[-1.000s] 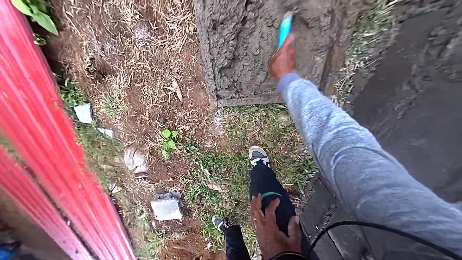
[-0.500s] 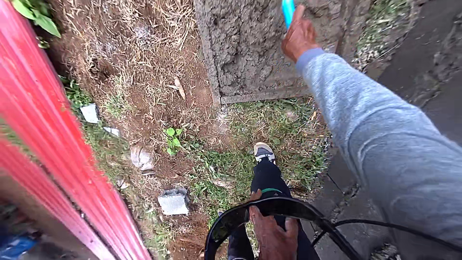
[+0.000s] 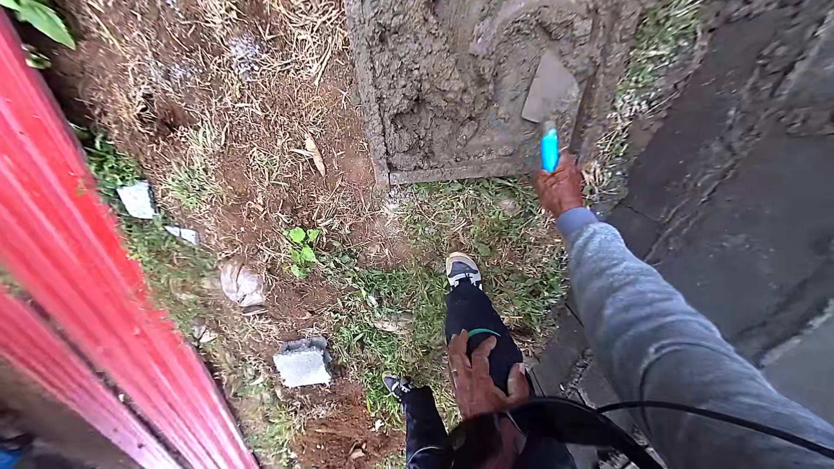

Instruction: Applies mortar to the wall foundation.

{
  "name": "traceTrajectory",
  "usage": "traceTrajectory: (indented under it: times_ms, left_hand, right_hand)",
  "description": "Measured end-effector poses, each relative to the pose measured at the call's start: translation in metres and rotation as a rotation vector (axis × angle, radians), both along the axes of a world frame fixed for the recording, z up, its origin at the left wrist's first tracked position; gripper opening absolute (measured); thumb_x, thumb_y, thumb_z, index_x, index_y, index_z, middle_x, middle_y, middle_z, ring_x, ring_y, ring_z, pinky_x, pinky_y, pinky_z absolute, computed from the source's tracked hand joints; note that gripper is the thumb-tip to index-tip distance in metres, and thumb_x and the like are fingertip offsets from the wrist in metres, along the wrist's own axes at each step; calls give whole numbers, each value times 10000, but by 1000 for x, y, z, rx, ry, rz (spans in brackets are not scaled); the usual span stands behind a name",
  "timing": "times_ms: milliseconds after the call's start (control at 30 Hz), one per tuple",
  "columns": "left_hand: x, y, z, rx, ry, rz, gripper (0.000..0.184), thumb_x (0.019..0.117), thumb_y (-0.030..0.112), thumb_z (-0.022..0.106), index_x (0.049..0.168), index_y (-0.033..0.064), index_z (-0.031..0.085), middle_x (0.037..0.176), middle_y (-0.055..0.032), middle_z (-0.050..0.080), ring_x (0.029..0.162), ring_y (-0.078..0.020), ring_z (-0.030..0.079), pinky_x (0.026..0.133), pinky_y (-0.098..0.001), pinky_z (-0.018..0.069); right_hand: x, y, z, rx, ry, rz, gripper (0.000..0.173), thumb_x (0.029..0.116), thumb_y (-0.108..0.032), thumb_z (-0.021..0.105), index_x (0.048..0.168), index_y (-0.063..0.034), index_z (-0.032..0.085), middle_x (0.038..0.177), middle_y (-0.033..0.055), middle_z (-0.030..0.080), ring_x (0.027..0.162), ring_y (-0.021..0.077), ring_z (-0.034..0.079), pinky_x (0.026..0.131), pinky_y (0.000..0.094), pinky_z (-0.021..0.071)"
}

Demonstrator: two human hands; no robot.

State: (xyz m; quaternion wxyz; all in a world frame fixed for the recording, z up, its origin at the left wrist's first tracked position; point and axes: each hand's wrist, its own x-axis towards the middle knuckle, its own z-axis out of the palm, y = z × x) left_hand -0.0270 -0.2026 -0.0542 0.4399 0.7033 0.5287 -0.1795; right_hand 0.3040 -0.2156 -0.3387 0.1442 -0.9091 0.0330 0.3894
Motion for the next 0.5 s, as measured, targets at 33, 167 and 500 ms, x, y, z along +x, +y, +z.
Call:
traceTrajectory:
  times_ms: [33,167,500]
  left_hand:
    - [1,3,6,-42,8,5,487,863,469,761,1264,197,724,1534,-207,476,1479,-354,382,1206,-512,361]
    - [0,-1,9,-27,80,-13,501,838,493,768,1268,240,719,1572,-120,452,1456,-255,426,1113,-452,468]
    - [-15,0,21,-74,37,-33,464,869,424,778,1267,194,721,1560,-171,456,1469,-319,406,1166,-478,420]
  right_hand:
    - [-3,7,-6,20,25,-10,552,980,-274,626,1409,37,470,1214,340,635,1134,517,633,948,715,487]
    - [-33,77,-24,140,141,49,499,960,-256,660,1363,9,531,1157,299,665,1058,466,672,893,693,522]
    - [-64,133,-4,372,208,-100,445,952,-279,660,1306,-27,562,1060,218,678,858,346,698,739,572,579]
